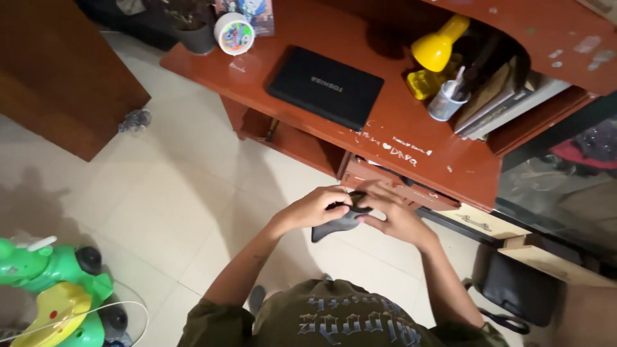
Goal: Dusting and organizing a desk, including a laptop, books, and trophies using a cloth and scissors.
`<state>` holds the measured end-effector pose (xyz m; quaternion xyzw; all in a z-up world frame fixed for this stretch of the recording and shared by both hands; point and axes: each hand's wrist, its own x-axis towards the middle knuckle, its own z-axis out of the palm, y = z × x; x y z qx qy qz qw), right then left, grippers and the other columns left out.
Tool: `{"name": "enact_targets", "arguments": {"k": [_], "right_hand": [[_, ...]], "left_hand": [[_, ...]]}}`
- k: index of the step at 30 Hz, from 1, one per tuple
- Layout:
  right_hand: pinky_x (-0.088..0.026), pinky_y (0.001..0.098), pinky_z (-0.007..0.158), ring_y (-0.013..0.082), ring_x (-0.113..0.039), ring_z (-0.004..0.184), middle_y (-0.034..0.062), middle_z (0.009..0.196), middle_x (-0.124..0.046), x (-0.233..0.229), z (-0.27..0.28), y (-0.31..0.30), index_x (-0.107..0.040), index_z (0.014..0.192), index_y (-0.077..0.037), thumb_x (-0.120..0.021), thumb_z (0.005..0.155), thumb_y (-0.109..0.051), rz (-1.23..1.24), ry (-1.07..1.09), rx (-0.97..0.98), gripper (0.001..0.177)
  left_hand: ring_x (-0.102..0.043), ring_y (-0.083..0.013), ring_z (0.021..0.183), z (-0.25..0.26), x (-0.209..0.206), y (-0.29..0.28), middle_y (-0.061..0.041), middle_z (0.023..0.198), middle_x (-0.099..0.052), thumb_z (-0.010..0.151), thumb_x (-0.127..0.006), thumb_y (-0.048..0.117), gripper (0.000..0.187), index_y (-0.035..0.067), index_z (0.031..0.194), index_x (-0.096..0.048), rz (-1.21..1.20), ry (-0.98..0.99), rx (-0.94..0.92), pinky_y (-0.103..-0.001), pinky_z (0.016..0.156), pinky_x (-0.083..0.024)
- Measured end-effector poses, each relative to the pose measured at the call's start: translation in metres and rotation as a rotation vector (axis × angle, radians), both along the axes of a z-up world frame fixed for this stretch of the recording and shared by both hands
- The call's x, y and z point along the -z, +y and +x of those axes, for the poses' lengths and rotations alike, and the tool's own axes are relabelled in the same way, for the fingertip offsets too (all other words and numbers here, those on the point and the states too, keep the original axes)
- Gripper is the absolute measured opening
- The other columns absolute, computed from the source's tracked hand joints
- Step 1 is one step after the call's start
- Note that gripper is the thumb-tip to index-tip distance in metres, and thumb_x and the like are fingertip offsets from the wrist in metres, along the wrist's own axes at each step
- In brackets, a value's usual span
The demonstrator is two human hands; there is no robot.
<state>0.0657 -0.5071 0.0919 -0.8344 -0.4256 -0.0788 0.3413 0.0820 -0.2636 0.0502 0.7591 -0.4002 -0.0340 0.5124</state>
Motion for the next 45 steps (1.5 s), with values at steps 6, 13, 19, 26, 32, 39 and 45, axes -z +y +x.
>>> {"name": "enact_targets", "arguments": {"k": [6, 13, 19, 26, 32, 39, 45], "right_hand": [[-0.057, 0.0365, 0.08, 0.0225, -0.068, 0.097, 0.0041, 0.113, -0.073, 0.013, 0.019, -0.061, -0.077, 0.097, -0.007, -0.079, 0.084, -0.026, -0.066, 0.201, 0.09, 0.023], [-0.058, 0.0343, 0.086, 0.0263, -0.067, 0.097, 0.0114, 0.104, -0.074, -0.02, 0.02, -0.088, -0.068, 0.077, -0.007, -0.075, 0.091, -0.028, 0.183, 0.232, -0.105, 0.026], [-0.056, 0.0343, 0.086, 0.0156, -0.068, 0.086, 0.0015, 0.084, -0.074, 0.002, 0.048, -0.13, -0.072, 0.078, -0.012, -0.079, 0.089, -0.029, 0.239, 0.184, -0.312, 0.021], [-0.054, 0.0309, 0.058, 0.0164, -0.067, 0.068, 0.0042, 0.085, -0.075, -0.044, 0.082, -0.131, -0.079, 0.096, -0.006, -0.077, 0.085, -0.015, -0.005, 0.17, 0.355, 0.014], [-0.061, 0.0284, 0.081, 0.0168, -0.07, 0.093, 0.0001, 0.104, -0.068, -0.044, 0.149, -0.141, -0.071, 0.099, -0.009, -0.07, 0.086, 0.003, 0.385, 0.17, 0.393, 0.017], [-0.053, 0.0403, 0.088, 0.0314, -0.063, 0.104, 0.013, 0.107, -0.069, -0.07, 0.15, -0.137, -0.071, 0.107, -0.002, -0.077, 0.082, 0.018, 0.192, -0.464, 0.628, 0.032], [-0.056, 0.0346, 0.073, 0.0252, -0.069, 0.088, 0.0122, 0.096, -0.07, 0.051, 0.148, -0.147, -0.073, 0.1, -0.001, -0.077, 0.08, 0.011, 0.182, -0.214, 0.65, 0.024]], "left_hand": [[-0.064, -0.0297, 0.09, 0.009, -0.016, -0.023, -0.013, 0.098, -0.062, 0.098, -0.066, 0.018, 0.019, 0.0, 0.105, -0.065, 0.041, -0.038, 0.01, -0.039, 0.082, -0.051], [-0.064, -0.0289, 0.088, 0.016, -0.003, -0.045, -0.01, 0.095, -0.063, 0.101, -0.066, 0.031, 0.031, 0.0, 0.099, -0.068, 0.235, 0.047, 0.031, -0.04, 0.082, -0.051], [-0.065, -0.0267, 0.09, 0.048, -0.014, -0.061, -0.008, 0.099, -0.065, 0.097, -0.068, 0.032, 0.029, 0.003, 0.101, -0.073, 0.168, -0.122, 0.098, -0.039, 0.08, -0.051], [-0.067, -0.0269, 0.093, 0.117, -0.013, -0.093, -0.009, 0.1, -0.067, 0.094, -0.071, 0.026, 0.023, 0.004, 0.097, -0.077, 0.214, -0.188, -0.033, -0.041, 0.082, -0.052], [-0.07, -0.0221, 0.089, 0.195, -0.027, -0.128, -0.008, 0.1, -0.069, 0.092, -0.072, 0.017, 0.014, 0.005, 0.097, -0.078, 0.174, -0.39, -0.218, -0.036, 0.08, -0.057], [-0.071, -0.0259, 0.096, 0.211, -0.072, -0.146, -0.012, 0.111, -0.068, 0.092, -0.072, 0.008, 0.027, 0.005, 0.117, -0.064, -0.141, -0.699, -0.376, -0.033, 0.079, -0.06], [-0.072, -0.0295, 0.098, 0.212, 0.071, -0.142, -0.015, 0.105, -0.069, 0.088, -0.076, 0.007, 0.042, 0.005, 0.121, -0.05, 0.042, -0.27, -0.257, -0.036, 0.081, -0.06]]}}
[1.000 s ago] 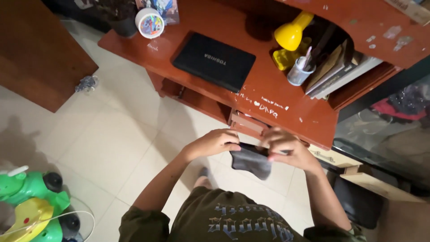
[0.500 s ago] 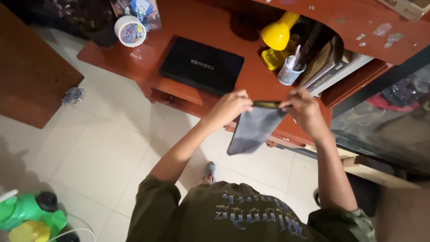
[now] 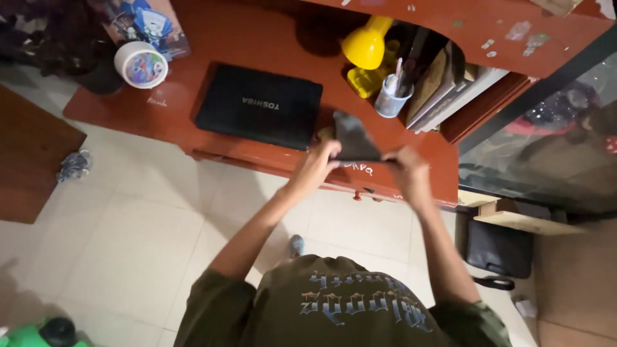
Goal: Dusting and organizing a desk, including a laptop, books, and trophies using a cloth and scissors.
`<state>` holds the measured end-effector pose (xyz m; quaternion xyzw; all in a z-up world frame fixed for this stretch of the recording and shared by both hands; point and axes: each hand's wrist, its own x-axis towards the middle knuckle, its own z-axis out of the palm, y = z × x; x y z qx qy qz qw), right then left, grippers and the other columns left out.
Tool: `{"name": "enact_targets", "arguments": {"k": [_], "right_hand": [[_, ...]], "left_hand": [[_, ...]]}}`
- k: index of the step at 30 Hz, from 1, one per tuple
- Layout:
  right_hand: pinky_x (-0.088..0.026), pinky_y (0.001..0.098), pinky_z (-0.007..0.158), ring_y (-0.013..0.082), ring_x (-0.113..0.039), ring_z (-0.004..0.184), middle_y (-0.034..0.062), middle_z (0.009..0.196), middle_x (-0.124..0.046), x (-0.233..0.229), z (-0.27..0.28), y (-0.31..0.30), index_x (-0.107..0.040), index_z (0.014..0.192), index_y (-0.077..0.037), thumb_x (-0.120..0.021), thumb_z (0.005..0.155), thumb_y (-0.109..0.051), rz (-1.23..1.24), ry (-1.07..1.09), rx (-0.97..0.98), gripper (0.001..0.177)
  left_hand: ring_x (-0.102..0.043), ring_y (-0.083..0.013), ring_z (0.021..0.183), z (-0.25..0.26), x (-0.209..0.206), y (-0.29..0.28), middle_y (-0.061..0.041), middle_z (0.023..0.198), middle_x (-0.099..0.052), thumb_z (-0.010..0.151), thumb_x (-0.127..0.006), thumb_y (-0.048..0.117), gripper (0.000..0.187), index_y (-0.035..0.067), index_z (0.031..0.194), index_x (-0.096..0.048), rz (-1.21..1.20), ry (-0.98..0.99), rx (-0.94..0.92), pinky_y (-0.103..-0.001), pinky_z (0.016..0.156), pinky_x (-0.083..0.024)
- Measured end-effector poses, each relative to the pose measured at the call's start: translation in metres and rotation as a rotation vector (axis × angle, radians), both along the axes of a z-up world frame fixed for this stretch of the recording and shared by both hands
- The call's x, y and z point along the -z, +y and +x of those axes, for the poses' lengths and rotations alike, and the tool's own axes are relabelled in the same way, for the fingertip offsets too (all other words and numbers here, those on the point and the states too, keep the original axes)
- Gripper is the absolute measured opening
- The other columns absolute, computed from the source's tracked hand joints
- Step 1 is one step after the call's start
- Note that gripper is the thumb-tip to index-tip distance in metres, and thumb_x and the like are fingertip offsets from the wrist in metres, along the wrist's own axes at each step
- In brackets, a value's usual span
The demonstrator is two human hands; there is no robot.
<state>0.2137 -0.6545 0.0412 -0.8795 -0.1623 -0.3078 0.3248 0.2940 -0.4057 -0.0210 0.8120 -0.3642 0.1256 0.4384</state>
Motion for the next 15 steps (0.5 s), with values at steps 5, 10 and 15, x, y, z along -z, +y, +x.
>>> {"name": "enact_targets", "arguments": {"k": [5, 10, 15], "right_hand": [[-0.059, 0.0328, 0.065, 0.0225, -0.072, 0.077, 0.0127, 0.096, -0.07, 0.056, -0.006, 0.012, -0.072, 0.099, 0.002, -0.072, 0.083, 0.009, 0.248, 0.396, -0.006, 0.017], [-0.059, 0.0336, 0.069, 0.0221, -0.073, 0.079, 0.0123, 0.097, -0.07, 0.071, 0.042, 0.011, -0.071, 0.1, 0.003, -0.074, 0.086, 0.009, 0.267, 0.377, 0.025, 0.015], [-0.058, 0.0397, 0.096, 0.0374, -0.054, 0.126, 0.0164, 0.143, -0.054, 0.086, 0.086, 0.037, -0.057, 0.143, -0.006, -0.069, 0.086, 0.008, -0.012, 0.1, 0.095, 0.06]], "left_hand": [[-0.072, -0.031, 0.1, -0.017, 0.06, 0.013, -0.015, 0.106, -0.07, 0.089, -0.076, 0.005, 0.043, 0.006, 0.123, -0.051, -0.005, 0.22, 0.01, -0.04, 0.084, -0.058], [-0.072, -0.0304, 0.103, 0.023, 0.059, 0.002, -0.014, 0.108, -0.071, 0.088, -0.078, 0.007, 0.044, 0.008, 0.123, -0.052, -0.09, 0.311, -0.066, -0.04, 0.087, -0.057], [-0.068, -0.0326, 0.11, 0.052, 0.009, 0.008, -0.017, 0.123, -0.066, 0.092, -0.074, 0.004, 0.045, 0.004, 0.131, -0.053, -0.295, -0.033, -0.314, -0.039, 0.094, -0.055]]}}
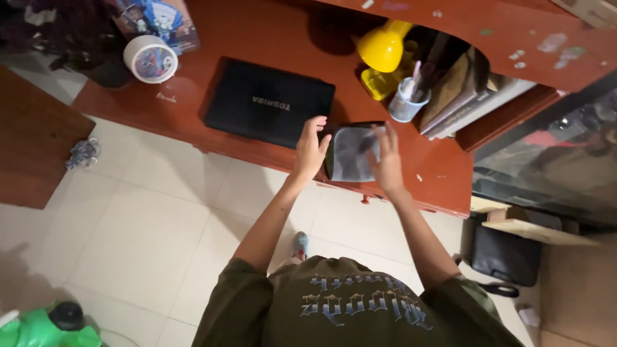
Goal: Dusting and organizing a desk, including a laptop, books, and trophies using a cloth and scissors.
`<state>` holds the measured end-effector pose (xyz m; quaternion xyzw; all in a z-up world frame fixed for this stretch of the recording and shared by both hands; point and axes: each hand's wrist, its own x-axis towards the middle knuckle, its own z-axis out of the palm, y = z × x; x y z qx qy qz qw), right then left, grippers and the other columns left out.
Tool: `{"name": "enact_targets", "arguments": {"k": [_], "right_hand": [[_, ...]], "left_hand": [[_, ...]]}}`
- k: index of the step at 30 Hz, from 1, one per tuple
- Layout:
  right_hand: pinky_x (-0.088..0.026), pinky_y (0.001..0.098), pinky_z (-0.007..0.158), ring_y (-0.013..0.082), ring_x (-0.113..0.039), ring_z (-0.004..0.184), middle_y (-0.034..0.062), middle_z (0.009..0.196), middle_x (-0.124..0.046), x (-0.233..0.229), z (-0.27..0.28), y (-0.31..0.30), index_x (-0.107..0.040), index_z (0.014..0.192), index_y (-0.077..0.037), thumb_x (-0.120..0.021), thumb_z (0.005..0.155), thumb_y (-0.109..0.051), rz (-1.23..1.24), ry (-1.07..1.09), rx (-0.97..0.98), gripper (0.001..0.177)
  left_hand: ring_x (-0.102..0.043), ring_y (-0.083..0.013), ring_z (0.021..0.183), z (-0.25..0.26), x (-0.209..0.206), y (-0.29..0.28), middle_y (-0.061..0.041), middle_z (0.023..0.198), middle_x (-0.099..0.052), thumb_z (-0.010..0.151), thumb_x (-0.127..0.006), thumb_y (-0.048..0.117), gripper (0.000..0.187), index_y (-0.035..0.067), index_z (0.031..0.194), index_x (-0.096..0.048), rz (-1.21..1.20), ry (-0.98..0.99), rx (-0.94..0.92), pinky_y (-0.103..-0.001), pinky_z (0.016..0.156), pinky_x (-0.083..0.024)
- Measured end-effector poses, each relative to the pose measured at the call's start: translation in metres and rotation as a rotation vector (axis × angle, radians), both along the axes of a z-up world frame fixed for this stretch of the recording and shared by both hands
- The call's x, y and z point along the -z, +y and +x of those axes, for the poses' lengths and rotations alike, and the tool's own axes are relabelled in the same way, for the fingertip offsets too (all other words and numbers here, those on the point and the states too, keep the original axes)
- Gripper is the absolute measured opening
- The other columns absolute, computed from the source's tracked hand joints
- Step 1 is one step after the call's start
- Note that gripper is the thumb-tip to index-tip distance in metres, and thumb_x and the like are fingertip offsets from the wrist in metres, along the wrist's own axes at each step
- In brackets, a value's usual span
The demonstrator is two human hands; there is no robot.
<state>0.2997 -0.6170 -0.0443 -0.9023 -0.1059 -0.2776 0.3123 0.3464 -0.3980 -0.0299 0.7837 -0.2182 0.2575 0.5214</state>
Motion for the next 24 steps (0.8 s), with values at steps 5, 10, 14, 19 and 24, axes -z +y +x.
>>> {"name": "enact_targets", "arguments": {"k": [5, 10, 14, 19, 24], "right_hand": [[-0.023, 0.0703, 0.112, 0.0442, -0.014, 0.153, 0.0147, 0.166, -0.023, 0.08, 0.023, 0.033, -0.038, 0.157, -0.024, -0.058, 0.092, -0.044, -0.344, 0.37, 0.065, 0.071], [0.005, 0.0805, 0.111, 0.0417, 0.006, 0.156, 0.0089, 0.173, 0.0, 0.112, 0.057, 0.038, -0.02, 0.162, -0.033, -0.028, 0.091, -0.079, -0.501, 0.63, 0.124, 0.085], [0.006, 0.0761, 0.115, 0.042, 0.006, 0.156, 0.0125, 0.172, 0.001, 0.128, 0.106, 0.025, -0.018, 0.164, -0.028, -0.025, 0.097, -0.076, -0.519, 0.585, 0.221, 0.083], [0.002, 0.0683, 0.12, 0.0437, 0.003, 0.156, 0.0197, 0.171, -0.001, 0.139, 0.139, 0.027, -0.019, 0.165, -0.023, -0.033, 0.1, -0.065, -0.467, 0.506, 0.267, 0.079], [-0.013, 0.0612, 0.123, 0.044, -0.015, 0.156, 0.0229, 0.17, -0.022, 0.173, 0.123, 0.018, -0.035, 0.162, -0.01, -0.044, 0.106, -0.043, -0.499, 0.29, 0.231, 0.065]], "left_hand": [[-0.07, -0.0265, 0.105, -0.017, 0.029, 0.04, -0.014, 0.124, -0.066, 0.096, -0.068, 0.004, 0.036, 0.002, 0.13, -0.055, -0.071, 0.203, 0.033, -0.036, 0.09, -0.058], [-0.069, -0.0255, 0.108, -0.062, 0.051, 0.099, -0.014, 0.125, -0.066, 0.102, -0.061, 0.007, 0.029, 0.002, 0.13, -0.058, 0.002, 0.276, 0.084, -0.036, 0.092, -0.056], [-0.067, -0.021, 0.095, -0.094, 0.073, 0.139, -0.011, 0.119, -0.068, 0.097, -0.062, 0.005, 0.029, 0.005, 0.127, -0.06, -0.075, 0.43, -0.002, -0.033, 0.085, -0.055], [-0.066, -0.0172, 0.086, -0.129, 0.078, 0.173, -0.007, 0.111, -0.071, 0.094, -0.063, 0.001, 0.032, 0.008, 0.126, -0.06, -0.167, 0.578, -0.072, -0.03, 0.08, -0.055], [-0.068, -0.0169, 0.087, -0.143, 0.091, 0.197, -0.006, 0.111, -0.072, 0.095, -0.062, 0.001, 0.033, 0.008, 0.127, -0.058, -0.184, 0.656, -0.155, -0.031, 0.077, -0.055]]}}
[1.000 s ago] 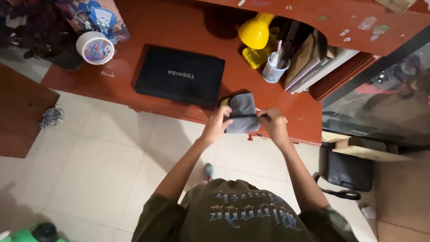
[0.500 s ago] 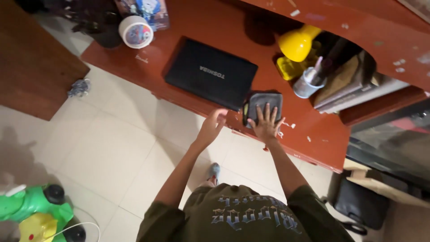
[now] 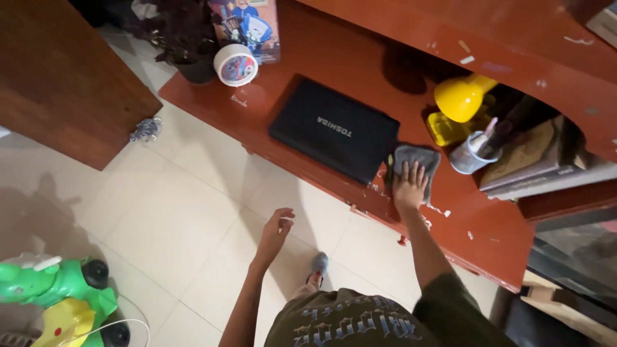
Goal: Dusting and organizing a desk, including a laptop, books, and trophies using a cloth and scissors.
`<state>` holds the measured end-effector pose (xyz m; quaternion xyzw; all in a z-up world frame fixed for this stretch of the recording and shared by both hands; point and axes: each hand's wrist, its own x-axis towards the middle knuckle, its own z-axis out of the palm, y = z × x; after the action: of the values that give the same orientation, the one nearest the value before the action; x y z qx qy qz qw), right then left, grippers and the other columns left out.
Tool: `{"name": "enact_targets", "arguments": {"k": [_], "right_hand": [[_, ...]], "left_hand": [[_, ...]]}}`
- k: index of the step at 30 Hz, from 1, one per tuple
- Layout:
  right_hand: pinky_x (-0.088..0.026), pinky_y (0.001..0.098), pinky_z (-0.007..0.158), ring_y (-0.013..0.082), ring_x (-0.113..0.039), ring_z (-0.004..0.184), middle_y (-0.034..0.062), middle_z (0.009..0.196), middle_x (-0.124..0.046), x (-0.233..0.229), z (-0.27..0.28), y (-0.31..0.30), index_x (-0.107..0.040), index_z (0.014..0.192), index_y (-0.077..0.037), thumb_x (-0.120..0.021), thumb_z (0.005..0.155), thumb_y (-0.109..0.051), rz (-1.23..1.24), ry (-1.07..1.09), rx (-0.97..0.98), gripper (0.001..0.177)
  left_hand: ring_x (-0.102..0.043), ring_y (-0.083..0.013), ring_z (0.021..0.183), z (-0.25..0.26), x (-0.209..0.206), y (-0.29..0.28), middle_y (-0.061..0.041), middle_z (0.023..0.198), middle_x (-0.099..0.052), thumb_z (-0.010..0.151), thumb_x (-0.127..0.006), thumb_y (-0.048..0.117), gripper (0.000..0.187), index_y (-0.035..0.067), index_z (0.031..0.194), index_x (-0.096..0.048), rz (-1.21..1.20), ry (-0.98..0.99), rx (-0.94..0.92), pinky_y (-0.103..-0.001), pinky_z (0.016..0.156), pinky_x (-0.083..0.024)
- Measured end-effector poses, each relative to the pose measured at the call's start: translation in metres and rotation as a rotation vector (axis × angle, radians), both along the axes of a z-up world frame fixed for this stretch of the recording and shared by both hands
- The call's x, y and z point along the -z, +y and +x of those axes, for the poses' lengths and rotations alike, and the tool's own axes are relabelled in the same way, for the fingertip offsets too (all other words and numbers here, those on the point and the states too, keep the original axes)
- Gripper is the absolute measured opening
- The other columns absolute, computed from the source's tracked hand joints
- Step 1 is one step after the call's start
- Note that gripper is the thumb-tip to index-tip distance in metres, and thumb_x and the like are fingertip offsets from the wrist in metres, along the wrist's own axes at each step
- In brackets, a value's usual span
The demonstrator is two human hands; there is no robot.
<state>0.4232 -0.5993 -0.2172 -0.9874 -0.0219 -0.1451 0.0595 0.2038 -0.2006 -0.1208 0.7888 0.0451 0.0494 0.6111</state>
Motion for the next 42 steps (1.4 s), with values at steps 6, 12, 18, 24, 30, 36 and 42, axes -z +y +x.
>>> {"name": "enact_targets", "arguments": {"k": [6, 12, 18, 24, 30, 36, 42], "right_hand": [[-0.052, 0.045, 0.101, 0.0365, -0.065, 0.119, 0.0186, 0.136, -0.066, -0.041, -0.061, 0.022, -0.064, 0.134, -0.005, -0.054, 0.106, -0.032, 0.065, -0.075, 0.087, 0.04], [-0.056, 0.0422, 0.07, 0.0291, -0.07, 0.074, 0.0208, 0.091, -0.075, -0.068, -0.077, 0.038, -0.07, 0.119, 0.002, -0.058, 0.112, -0.033, 0.759, -0.001, 0.354, 0.038], [-0.044, 0.0469, 0.084, 0.0307, -0.054, 0.099, 0.0201, 0.114, -0.063, -0.088, -0.049, 0.113, -0.058, 0.138, -0.005, -0.052, 0.112, -0.033, 0.764, -0.129, 0.039, 0.039], [0.001, 0.0705, 0.115, 0.0392, -0.001, 0.153, 0.0153, 0.169, -0.006, -0.093, 0.014, 0.159, -0.022, 0.162, -0.025, -0.029, 0.101, -0.064, -0.009, 0.233, -0.073, 0.073], [-0.008, 0.0741, 0.118, 0.0402, -0.003, 0.158, 0.0123, 0.173, -0.007, -0.105, 0.078, 0.142, -0.02, 0.165, -0.027, -0.027, 0.102, -0.067, 0.039, 0.236, 0.055, 0.075], [-0.008, 0.0767, 0.115, 0.0437, -0.005, 0.157, 0.0148, 0.172, -0.01, -0.102, 0.137, 0.142, -0.021, 0.165, -0.023, -0.026, 0.102, -0.067, 0.074, 0.196, 0.135, 0.076], [0.001, 0.0768, 0.116, 0.0445, -0.005, 0.156, 0.0175, 0.17, -0.009, -0.101, 0.17, 0.186, -0.013, 0.166, -0.02, -0.019, 0.104, -0.067, -0.024, 0.309, 0.018, 0.078]], "left_hand": [[-0.07, -0.0181, 0.09, 0.002, 0.002, 0.01, -0.008, 0.11, -0.073, 0.097, -0.06, 0.002, 0.029, 0.006, 0.125, -0.06, -0.043, 0.016, 0.015, -0.031, 0.08, -0.055], [-0.07, -0.016, 0.092, 0.036, 0.019, 0.02, -0.007, 0.11, -0.073, 0.096, -0.059, 0.002, 0.028, 0.006, 0.124, -0.06, -0.038, 0.022, 0.083, -0.03, 0.081, -0.055], [-0.066, -0.0253, 0.094, 0.104, 0.043, 0.021, -0.012, 0.113, -0.071, 0.096, -0.063, 0.006, 0.028, 0.004, 0.124, -0.062, 0.061, -0.116, -0.006, -0.036, 0.082, -0.054], [-0.055, -0.0396, 0.124, 0.2, 0.029, 0.032, -0.021, 0.131, -0.06, 0.103, -0.063, 0.013, 0.036, 0.001, 0.136, -0.055, 0.278, -0.374, -0.256, -0.045, 0.106, -0.045], [-0.038, -0.0469, 0.14, 0.267, 0.035, 0.04, -0.027, 0.154, -0.04, 0.098, -0.069, 0.026, 0.066, 0.001, 0.151, -0.04, 0.403, -0.297, -0.348, -0.052, 0.116, -0.032], [-0.031, -0.0471, 0.141, 0.277, 0.054, 0.044, -0.028, 0.157, -0.032, 0.091, -0.071, 0.044, 0.091, 0.0, 0.157, -0.026, 0.619, -0.195, -0.278, -0.06, 0.118, -0.027], [-0.036, -0.0472, 0.14, 0.271, 0.045, 0.054, -0.027, 0.157, -0.035, 0.097, -0.067, 0.037, 0.08, 0.0, 0.158, -0.03, 0.593, -0.186, -0.229, -0.056, 0.117, -0.03]]}}
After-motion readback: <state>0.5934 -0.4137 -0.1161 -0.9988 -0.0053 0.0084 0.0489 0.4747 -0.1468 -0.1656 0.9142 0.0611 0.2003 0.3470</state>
